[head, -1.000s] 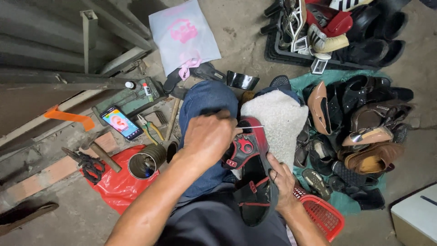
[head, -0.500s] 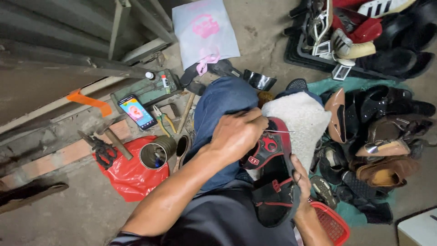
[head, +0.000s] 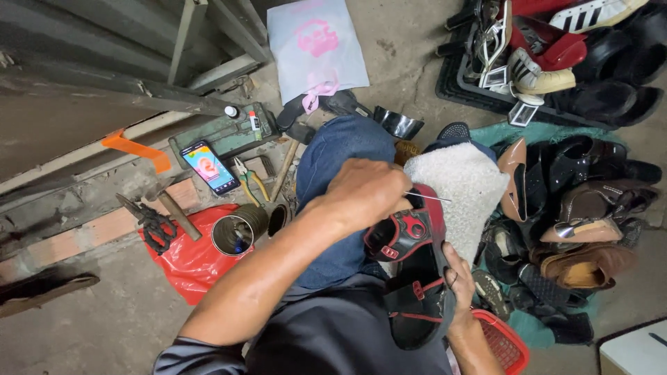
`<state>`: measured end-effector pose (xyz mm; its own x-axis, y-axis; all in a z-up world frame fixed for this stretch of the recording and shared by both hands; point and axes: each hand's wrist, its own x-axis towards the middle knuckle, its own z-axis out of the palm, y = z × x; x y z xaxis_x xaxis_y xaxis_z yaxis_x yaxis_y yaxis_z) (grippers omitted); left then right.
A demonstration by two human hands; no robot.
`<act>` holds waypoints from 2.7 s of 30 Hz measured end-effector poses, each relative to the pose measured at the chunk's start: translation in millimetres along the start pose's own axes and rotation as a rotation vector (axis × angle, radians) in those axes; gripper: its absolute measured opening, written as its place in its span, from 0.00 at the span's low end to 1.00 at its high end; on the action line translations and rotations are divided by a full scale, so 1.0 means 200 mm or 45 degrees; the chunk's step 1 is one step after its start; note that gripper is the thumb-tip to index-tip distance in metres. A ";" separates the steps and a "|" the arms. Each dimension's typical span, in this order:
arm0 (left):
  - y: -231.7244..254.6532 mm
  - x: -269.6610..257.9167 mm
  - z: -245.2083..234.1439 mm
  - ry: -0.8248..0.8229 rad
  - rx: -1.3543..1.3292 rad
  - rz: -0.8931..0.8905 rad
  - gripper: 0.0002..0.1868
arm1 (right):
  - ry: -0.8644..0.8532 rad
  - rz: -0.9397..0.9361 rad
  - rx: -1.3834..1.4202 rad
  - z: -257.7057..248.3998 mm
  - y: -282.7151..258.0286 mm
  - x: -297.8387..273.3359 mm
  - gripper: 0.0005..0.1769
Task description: Repairing a sandal by hand-stitching the sole using a cobbler awl and thread, then finishing the thread with a lighter.
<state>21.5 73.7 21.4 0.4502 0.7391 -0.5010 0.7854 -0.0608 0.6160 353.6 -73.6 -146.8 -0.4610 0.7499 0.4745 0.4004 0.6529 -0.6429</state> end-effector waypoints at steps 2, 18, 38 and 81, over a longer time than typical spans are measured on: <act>-0.01 0.04 0.06 0.125 0.030 0.094 0.19 | 0.017 0.060 0.055 0.00 0.02 -0.04 0.30; -0.06 0.12 0.11 0.254 -0.104 0.086 0.13 | 0.173 0.983 0.538 0.01 0.08 -0.21 0.28; -0.03 0.10 0.11 0.273 -0.181 0.126 0.11 | 0.105 0.215 0.303 0.01 0.07 -0.15 0.26; -0.15 -0.21 0.11 0.354 -1.657 0.152 0.06 | -0.092 0.084 -0.132 -0.05 -0.17 0.11 0.30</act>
<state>-11.7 29.4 10.4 0.2644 0.8948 -0.3597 -0.2972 0.4304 0.8523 338.6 -78.1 -109.0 -0.4849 0.7847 0.3863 0.5099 0.6125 -0.6041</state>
